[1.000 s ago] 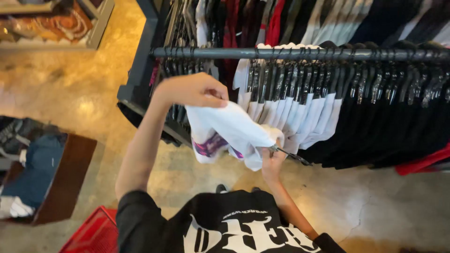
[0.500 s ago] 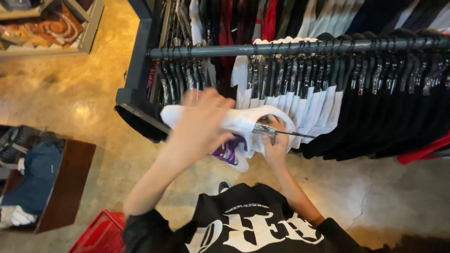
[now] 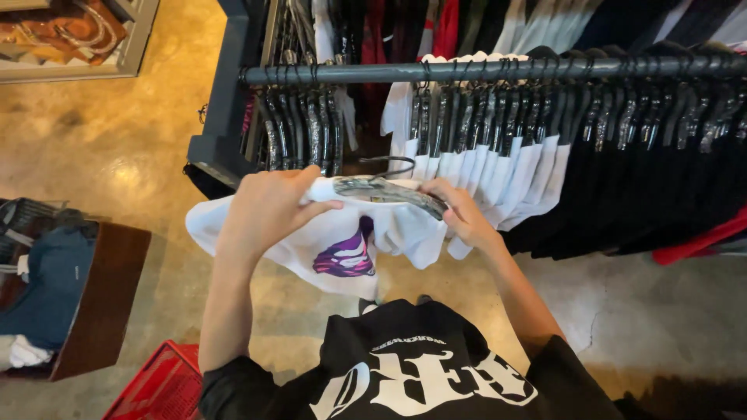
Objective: The person takes white t-shirts from a red shopping basket, places them on hangers, and hangs them on a clothing rack. The person repeats this process for several shirts, organizing them on the rack.
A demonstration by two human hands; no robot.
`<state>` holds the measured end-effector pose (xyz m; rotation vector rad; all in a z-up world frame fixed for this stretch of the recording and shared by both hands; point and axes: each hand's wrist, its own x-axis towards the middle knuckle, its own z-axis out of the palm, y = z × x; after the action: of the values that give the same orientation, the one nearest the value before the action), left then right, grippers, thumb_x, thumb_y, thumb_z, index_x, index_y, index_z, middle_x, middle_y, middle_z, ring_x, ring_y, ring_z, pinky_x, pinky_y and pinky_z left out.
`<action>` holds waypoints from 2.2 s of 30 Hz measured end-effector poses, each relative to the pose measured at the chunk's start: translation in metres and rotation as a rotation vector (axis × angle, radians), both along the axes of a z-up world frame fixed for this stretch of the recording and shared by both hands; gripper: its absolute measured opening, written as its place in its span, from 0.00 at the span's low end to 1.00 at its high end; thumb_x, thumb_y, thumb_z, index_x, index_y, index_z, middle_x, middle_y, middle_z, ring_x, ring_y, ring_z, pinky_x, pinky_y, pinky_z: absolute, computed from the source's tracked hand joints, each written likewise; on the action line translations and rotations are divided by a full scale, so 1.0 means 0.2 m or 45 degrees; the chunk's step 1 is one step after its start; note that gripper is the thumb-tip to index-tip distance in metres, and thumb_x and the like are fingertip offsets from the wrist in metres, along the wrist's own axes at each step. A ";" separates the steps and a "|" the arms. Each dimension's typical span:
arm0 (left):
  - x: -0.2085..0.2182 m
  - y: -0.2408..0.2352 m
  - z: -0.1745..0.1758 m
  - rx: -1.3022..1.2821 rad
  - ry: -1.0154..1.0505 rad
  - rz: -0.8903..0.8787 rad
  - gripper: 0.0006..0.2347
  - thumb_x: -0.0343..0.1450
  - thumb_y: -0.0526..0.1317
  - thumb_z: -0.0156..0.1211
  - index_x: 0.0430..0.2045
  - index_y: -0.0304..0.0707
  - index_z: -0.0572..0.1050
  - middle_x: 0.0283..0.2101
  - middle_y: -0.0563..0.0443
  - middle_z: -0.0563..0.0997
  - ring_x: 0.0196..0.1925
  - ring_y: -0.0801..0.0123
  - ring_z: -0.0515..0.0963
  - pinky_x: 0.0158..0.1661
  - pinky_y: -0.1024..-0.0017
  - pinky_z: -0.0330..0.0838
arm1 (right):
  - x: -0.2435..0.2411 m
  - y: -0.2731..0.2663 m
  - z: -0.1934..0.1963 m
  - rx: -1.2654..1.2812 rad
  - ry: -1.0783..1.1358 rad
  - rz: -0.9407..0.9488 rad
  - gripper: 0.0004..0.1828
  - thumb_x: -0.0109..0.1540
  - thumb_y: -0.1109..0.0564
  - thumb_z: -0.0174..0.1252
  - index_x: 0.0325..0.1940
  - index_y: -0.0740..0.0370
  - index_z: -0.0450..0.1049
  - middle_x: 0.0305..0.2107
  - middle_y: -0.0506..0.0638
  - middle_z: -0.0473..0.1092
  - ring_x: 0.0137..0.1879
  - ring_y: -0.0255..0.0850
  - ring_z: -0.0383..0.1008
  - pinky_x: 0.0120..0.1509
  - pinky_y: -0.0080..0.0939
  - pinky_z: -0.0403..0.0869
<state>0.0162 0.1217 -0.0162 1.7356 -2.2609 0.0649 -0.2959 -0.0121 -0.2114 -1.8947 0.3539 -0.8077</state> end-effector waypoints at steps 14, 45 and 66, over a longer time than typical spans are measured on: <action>0.10 0.19 0.06 -0.056 0.265 0.232 0.19 0.63 0.55 0.71 0.25 0.37 0.75 0.19 0.40 0.75 0.25 0.46 0.77 0.27 0.56 0.68 | -0.13 0.11 -0.11 -0.366 -0.426 -0.531 0.39 0.68 0.27 0.52 0.55 0.67 0.58 0.42 0.52 0.64 0.42 0.38 0.68 0.48 0.41 0.76; -0.12 -0.05 -0.18 0.442 0.568 -0.191 0.17 0.66 0.49 0.70 0.28 0.32 0.74 0.24 0.39 0.77 0.27 0.51 0.77 0.30 0.62 0.70 | -0.20 0.11 0.85 -0.872 0.401 -0.277 0.18 0.55 0.45 0.71 0.41 0.58 0.81 0.33 0.48 0.75 0.36 0.48 0.75 0.40 0.45 0.73; -0.25 -0.21 -0.41 0.427 0.663 -0.341 0.18 0.70 0.48 0.68 0.31 0.27 0.74 0.26 0.35 0.77 0.28 0.46 0.75 0.32 0.62 0.70 | -0.37 0.04 0.73 -0.395 0.497 -0.091 0.24 0.55 0.47 0.68 0.41 0.71 0.74 0.28 0.56 0.71 0.34 0.45 0.72 0.40 0.41 0.71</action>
<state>-0.0345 0.0797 -0.0978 1.3542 -2.1510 -0.7676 -0.3694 -0.0047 -0.0663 -2.3479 0.5642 -0.5575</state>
